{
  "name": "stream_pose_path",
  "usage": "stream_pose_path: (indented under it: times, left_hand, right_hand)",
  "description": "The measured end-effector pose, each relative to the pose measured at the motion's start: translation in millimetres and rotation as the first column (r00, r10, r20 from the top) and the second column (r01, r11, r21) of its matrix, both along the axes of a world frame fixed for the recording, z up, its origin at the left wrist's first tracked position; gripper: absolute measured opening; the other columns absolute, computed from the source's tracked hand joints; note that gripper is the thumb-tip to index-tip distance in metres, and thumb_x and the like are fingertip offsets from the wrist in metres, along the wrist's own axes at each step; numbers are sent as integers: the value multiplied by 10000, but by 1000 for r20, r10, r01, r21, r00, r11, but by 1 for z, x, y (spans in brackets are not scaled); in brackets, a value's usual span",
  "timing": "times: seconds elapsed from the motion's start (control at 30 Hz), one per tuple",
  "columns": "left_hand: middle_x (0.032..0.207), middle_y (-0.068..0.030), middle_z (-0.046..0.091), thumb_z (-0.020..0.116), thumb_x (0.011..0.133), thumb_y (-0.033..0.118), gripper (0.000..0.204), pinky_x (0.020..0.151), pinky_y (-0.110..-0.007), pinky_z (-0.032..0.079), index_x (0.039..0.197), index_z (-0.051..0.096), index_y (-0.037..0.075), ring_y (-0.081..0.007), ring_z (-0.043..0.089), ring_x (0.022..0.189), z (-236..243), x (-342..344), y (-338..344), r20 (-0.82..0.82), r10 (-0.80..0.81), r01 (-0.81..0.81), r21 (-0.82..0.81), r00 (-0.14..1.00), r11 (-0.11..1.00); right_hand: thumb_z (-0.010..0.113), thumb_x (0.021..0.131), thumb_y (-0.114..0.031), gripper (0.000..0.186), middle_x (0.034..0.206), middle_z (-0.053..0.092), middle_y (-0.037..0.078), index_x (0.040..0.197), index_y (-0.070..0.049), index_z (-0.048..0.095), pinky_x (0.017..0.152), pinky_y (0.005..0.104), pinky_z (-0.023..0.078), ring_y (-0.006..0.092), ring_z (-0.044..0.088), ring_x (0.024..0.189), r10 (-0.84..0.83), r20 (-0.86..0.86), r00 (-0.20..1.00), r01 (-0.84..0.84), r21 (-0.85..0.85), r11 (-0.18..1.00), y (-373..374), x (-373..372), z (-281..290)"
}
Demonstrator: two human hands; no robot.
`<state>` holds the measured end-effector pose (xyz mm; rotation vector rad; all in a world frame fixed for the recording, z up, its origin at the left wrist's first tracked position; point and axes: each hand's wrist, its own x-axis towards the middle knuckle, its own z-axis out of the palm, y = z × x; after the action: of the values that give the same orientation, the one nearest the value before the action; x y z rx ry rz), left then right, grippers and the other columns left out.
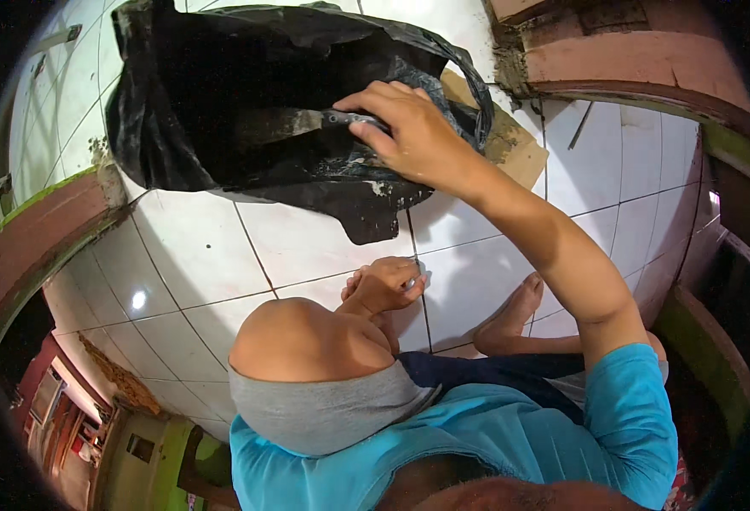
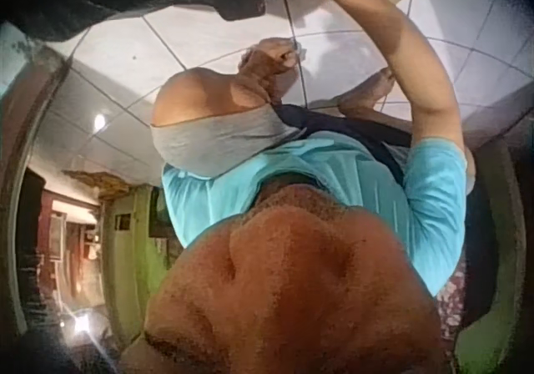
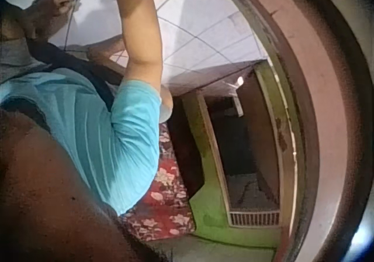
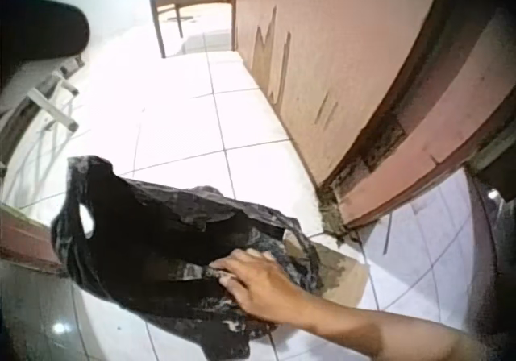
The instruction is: The person applies mortar to the edge of a wall near a doorway using a putty knife, taking mortar from a black plastic bag.
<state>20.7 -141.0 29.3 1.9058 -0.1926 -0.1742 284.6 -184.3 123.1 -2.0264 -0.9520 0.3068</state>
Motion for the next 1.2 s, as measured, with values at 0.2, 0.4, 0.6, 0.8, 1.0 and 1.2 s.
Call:
stream_pose_path:
  times: [0.2, 0.4, 0.6, 0.8, 1.0, 1.2]
  left_hand:
    - [663, -110, 593, 703, 867, 180, 226, 566, -425, 491, 700, 597, 71, -322, 598, 604, 14, 1, -1, -55, -19, 17, -39, 998, 999]
    - [658, -108, 588, 695, 876, 179, 235, 563, -425, 488, 695, 591, 70, -322, 594, 600, 19, 10, -1, -42, -1, 3, 36, 999, 999]
    - [645, -102, 568, 681, 891, 177, 251, 561, -429, 477, 689, 577, 70, -325, 586, 596, 9, 7, -8, -34, -6, 7, 48, 999, 999]
    - [653, -99, 568, 679, 889, 184, 268, 561, -430, 474, 680, 557, 69, -320, 590, 610, 7, 4, -9, -22, -26, 27, 79, 999, 996]
    - [647, -99, 542, 686, 882, 186, 249, 560, -430, 468, 705, 560, 65, -319, 577, 603, 4, 3, -9, 9, -29, 29, 70, 1000, 997]
    - [683, -131, 565, 693, 887, 212, 259, 568, -444, 469, 725, 562, 58, -355, 590, 636, 1, 0, -7, -14, -33, 34, 65, 999, 997]
  right_hand:
    - [639, 936, -148, 251, 1070, 653, 114, 1177, -89, 680, 956, 452, 450, 337, 593, 1039, -46, -78, 996, 48, 24, 999, -35, -4, 43]
    - [642, 971, -166, 295, 1060, 639, 128, 1249, -72, 665, 952, 398, 464, 286, 591, 1066, -130, -159, 979, 133, 11, 991, -84, -18, 73]
    - [637, 1012, -206, 319, 1157, 626, 100, 1292, -53, 646, 1009, 326, 442, 216, 584, 1115, -355, -227, 907, 365, 2, 931, -149, -30, 78]
    - [619, 1027, -180, 337, 1195, 602, 89, 1329, -32, 607, 1020, 285, 416, 185, 568, 1133, -587, -112, 802, 591, 5, 806, -197, -40, 36]
    - [621, 1031, -190, 344, 1213, 603, 88, 1336, -32, 607, 1041, 280, 404, 161, 554, 1161, -684, -288, 671, 718, 18, 696, -214, -45, -31]
    - [641, 1019, -210, 363, 1219, 654, 84, 1335, -34, 621, 1064, 315, 420, 187, 583, 1164, -730, -335, 596, 774, -1, 633, -204, -46, -78]
